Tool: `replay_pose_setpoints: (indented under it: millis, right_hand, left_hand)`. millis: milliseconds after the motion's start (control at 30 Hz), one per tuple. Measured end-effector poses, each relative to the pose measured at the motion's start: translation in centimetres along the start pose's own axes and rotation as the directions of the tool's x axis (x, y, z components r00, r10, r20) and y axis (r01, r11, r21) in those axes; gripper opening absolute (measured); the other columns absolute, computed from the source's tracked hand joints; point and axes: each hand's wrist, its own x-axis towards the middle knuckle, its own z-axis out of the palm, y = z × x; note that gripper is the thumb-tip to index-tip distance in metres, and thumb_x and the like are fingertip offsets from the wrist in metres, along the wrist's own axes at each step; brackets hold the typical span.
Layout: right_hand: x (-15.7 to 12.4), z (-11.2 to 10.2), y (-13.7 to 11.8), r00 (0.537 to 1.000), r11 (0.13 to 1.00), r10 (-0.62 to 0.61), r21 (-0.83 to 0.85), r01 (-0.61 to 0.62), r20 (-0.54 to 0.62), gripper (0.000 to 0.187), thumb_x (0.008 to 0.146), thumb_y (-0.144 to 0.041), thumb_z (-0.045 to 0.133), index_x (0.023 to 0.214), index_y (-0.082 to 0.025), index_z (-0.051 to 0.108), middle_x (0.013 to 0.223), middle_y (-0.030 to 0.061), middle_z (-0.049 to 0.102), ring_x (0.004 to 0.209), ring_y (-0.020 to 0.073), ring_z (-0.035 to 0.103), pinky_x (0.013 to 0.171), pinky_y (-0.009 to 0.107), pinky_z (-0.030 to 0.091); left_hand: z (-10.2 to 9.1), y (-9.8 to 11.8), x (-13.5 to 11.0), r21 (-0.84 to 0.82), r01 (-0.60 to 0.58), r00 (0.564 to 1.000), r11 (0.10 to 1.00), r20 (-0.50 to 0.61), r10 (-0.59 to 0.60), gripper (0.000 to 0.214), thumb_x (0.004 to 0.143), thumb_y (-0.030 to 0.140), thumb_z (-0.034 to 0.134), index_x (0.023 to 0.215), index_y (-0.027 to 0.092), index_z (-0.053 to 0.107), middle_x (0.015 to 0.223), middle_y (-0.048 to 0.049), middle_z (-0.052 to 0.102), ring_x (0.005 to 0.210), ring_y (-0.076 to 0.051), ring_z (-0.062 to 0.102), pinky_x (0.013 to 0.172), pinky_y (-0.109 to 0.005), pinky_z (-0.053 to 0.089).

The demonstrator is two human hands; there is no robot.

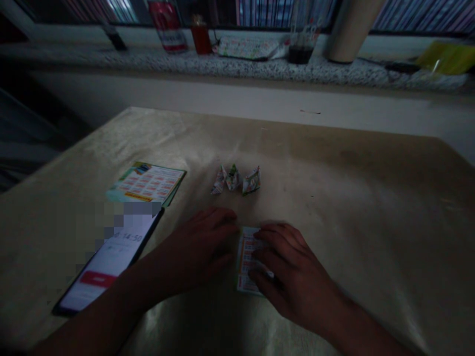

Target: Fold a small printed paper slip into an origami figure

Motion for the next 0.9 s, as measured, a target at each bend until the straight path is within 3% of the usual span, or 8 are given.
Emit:
replay_pose_setpoints:
  millis: [900]
  right_hand:
    - [0.14,0.4,0.07,1.0,1.0,0.006,0.001,-0.006,0.012,0.025,0.092,-0.024,0.069,0.116,-0.018,0.066,0.128,0.0132,0.062,0.127,0.0315,0.051,0.104,0.053,0.046]
  left_hand:
    - [0.19,0.24,0.06,0.039,-0.016,0.999,0.999,-0.027,0.017,0.028,0.087,0.02,0.066,0.115,0.016,0.064,0.123,-0.011,0.059,0.115,-0.029,0.055,0.102,-0.048,0.047]
